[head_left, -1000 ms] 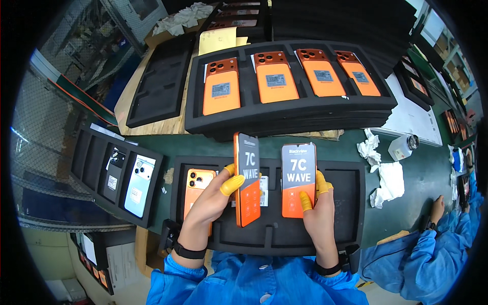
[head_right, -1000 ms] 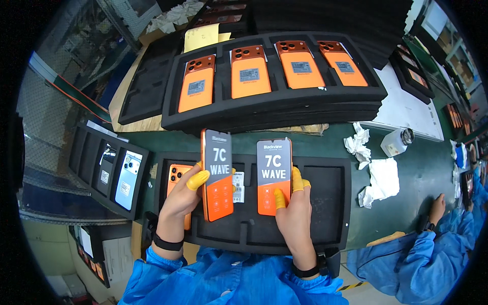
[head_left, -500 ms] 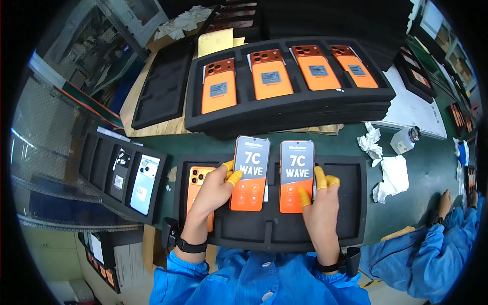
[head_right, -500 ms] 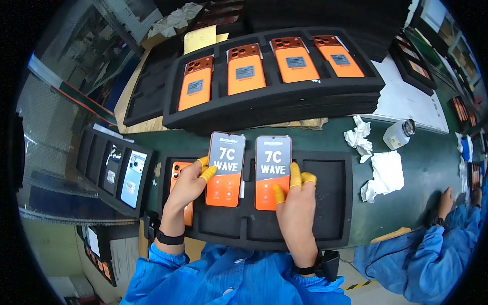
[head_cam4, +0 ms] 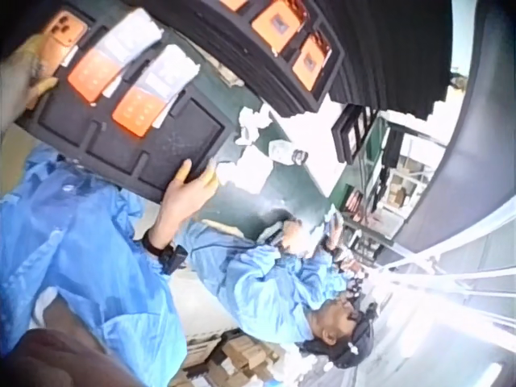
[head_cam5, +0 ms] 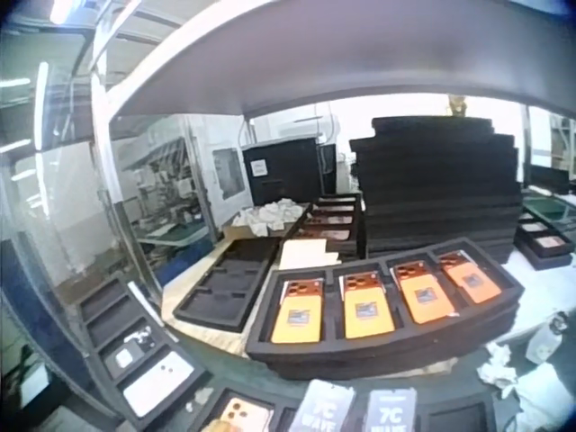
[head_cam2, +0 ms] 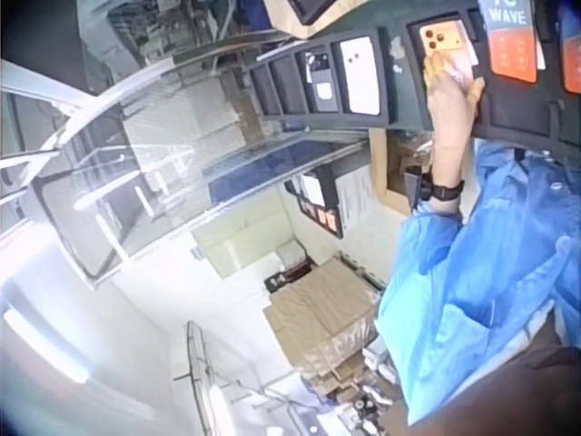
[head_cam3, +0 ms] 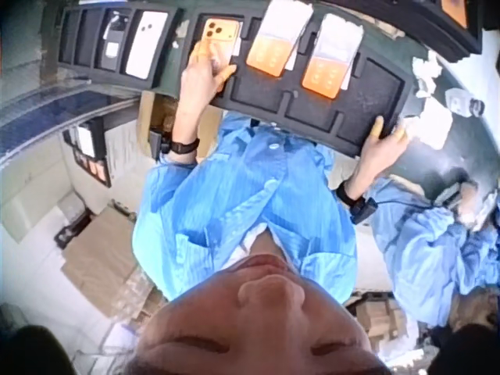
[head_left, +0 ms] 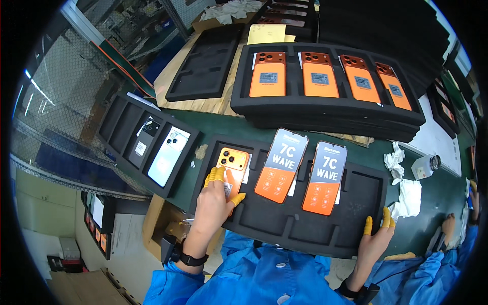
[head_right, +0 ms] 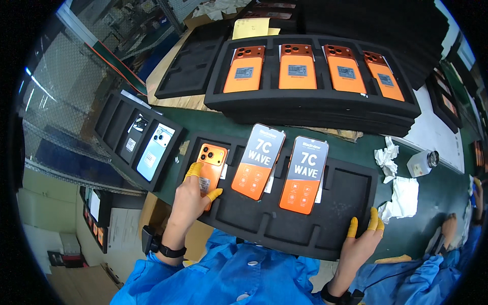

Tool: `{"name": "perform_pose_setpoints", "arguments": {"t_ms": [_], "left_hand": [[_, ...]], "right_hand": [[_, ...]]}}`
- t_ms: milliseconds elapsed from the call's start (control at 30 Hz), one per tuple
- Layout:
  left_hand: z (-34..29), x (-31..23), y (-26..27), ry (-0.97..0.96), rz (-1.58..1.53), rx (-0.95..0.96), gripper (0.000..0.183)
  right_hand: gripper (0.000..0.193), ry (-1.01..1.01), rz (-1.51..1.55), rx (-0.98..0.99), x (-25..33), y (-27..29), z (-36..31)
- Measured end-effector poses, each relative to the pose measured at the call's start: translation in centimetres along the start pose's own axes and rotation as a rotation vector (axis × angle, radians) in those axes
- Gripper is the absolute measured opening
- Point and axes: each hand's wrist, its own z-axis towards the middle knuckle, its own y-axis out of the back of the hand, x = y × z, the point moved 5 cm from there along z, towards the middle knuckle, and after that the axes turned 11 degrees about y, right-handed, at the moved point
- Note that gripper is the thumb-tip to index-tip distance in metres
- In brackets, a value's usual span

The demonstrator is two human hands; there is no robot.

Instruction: Cleaning and inspecting the exterior of several smartphones on a factory assembly line.

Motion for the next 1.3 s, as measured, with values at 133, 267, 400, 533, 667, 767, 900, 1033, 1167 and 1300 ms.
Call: {"name": "perform_pose_setpoints", "arguments": {"t_ms": [133, 267, 400, 533, 667, 767, 900, 1033, 1167, 1300], "left_hand": [[0.3, 0.0, -0.9, 0.085, -0.071, -0.017, 0.068], [0.5, 0.2, 1.2, 0.196, -0.169, 0.017, 0.070], [1.0, 5.5, 2.1, 0.330, -0.780, 0.086, 0.067], [0.0, 2.0, 5.5, 0.286, -1.499, 0.319, 0.079], [-0.1, -5.5, 3.1, 0.182, -1.759, 0.714, 0.082], [0.1, -10.1, 0.5, 0.264, -1.773, 0.877, 0.080], [0.5, -12.4, -1.1, 0.147, -1.709, 0.785, 0.081], [0.1, -13.5, -1.1, 0.097, -1.636, 0.840, 0.084], [0.1, -13.7, -1.1, 0.097, -1.605, 0.794, 0.081], [0.5, -13.5, -1.6, 0.124, -1.624, 0.819, 0.081]], "right_hand": [[0.046, 0.034, 0.022, -0.012, -0.4, 0.4, 0.7], [0.046, 0.024, 0.093, -0.009, 0.4, 0.5, 0.8], [0.045, -0.032, 0.122, -0.003, 0.9, 1.1, 0.8], [0.041, 0.090, 0.268, -0.129, 2.5, 2.4, 1.6], [0.057, 0.090, 1.134, 0.157, 9.3, 1.5, 2.1], [0.084, 0.108, 1.623, 0.516, 14.1, -0.2, 1.6], [0.080, -0.096, 1.761, 0.583, 14.7, -1.9, 1.7], [0.077, -0.226, 1.883, 0.555, 13.7, -1.2, 1.3], [0.077, -0.232, 1.903, 0.536, 13.4, -1.5, 1.2], [0.074, -0.153, 1.866, 0.514, 13.4, -1.9, 1.5]]}}
